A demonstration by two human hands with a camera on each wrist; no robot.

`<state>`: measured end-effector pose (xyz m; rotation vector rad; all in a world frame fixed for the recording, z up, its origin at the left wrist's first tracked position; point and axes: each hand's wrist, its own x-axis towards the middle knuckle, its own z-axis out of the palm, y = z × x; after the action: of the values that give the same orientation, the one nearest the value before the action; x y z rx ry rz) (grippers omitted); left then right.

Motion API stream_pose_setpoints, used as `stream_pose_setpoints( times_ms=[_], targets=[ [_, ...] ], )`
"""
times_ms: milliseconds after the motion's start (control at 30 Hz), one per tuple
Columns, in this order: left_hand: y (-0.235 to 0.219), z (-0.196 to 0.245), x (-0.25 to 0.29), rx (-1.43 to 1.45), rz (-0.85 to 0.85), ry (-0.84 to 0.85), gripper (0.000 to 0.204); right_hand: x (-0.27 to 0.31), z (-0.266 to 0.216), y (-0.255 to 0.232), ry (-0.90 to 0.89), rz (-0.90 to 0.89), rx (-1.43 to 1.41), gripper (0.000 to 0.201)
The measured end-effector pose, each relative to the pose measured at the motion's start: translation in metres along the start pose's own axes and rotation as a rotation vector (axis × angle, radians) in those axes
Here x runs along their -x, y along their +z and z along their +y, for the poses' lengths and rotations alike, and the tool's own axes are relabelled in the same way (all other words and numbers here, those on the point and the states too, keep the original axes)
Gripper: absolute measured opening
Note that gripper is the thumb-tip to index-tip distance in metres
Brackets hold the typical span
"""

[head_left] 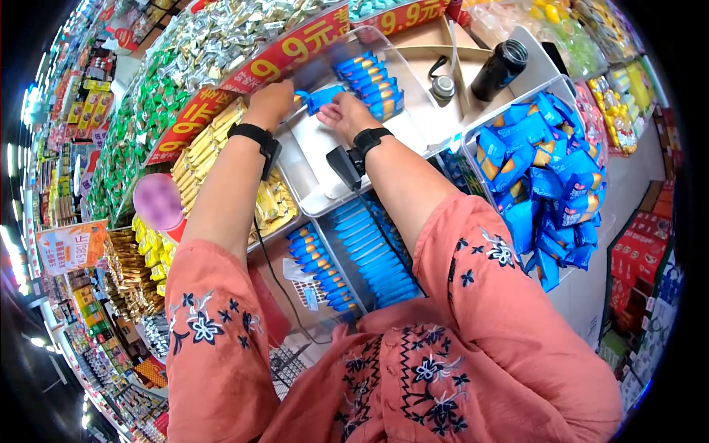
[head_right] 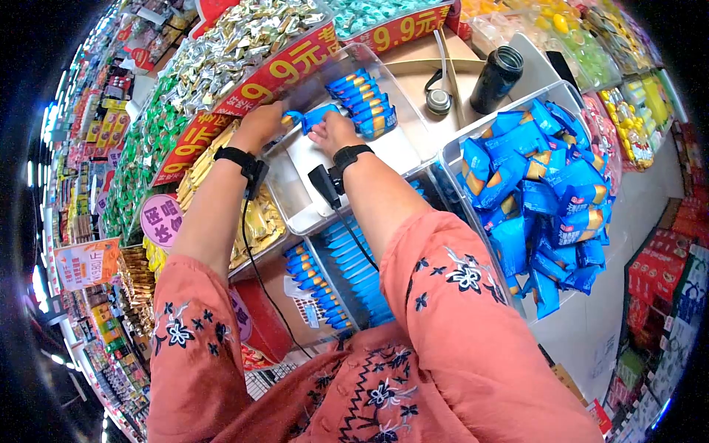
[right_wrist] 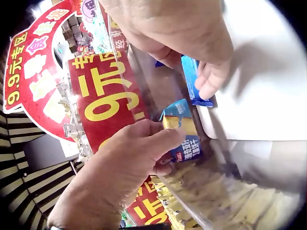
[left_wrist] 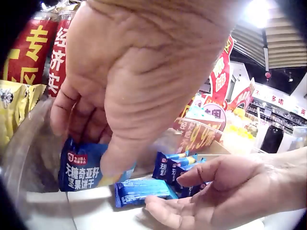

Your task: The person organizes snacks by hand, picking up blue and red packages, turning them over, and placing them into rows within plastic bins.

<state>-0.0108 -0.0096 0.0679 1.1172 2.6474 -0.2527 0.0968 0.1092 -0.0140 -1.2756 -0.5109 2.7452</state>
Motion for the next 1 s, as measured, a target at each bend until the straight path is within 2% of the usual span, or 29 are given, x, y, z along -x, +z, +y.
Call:
stream_pose_setpoints(
  times_ms=[133,233,333,467,500,667,933,1000],
  targets=[
    [0.002,0.001,-0.004,-0.035,-0.041,-0.028,0.039,-0.009,0.001,0.003,0.011,-0.033,-0.04,0.024],
    [0.004,-0.001,-0.009,-0.027,-0.066,-0.019,0.04,-0.013,-0.001,0.002,0.009,-0.068,0.146,0.023],
    [0.01,-0.005,-0.014,-0.007,-0.051,-0.014,0.04,-0.017,-0.003,0.002,-0.004,-0.021,0.232,0.022],
    [0.009,-0.006,-0.011,0.015,-0.055,-0.006,0.041,-0.016,-0.009,0.003,-0.064,-0.118,0.26,0.026],
    [0.01,-0.005,-0.009,0.025,0.01,0.029,0.026,-0.018,-0.01,0.003,-0.089,-0.131,0.264,0.027],
    [-0.002,-0.004,-0.007,-0.035,0.023,0.037,0.024,-0.022,-0.013,0.004,-0.181,-0.225,0.369,0.028],
    [-0.007,0.008,-0.001,-0.161,-0.056,0.1,0.023,-0.037,-0.016,0.011,-0.264,-0.231,0.501,0.019],
    [-0.003,0.008,-0.001,-0.156,-0.023,0.139,0.023,-0.04,-0.016,0.011,-0.279,-0.238,0.531,0.018]
  ],
)
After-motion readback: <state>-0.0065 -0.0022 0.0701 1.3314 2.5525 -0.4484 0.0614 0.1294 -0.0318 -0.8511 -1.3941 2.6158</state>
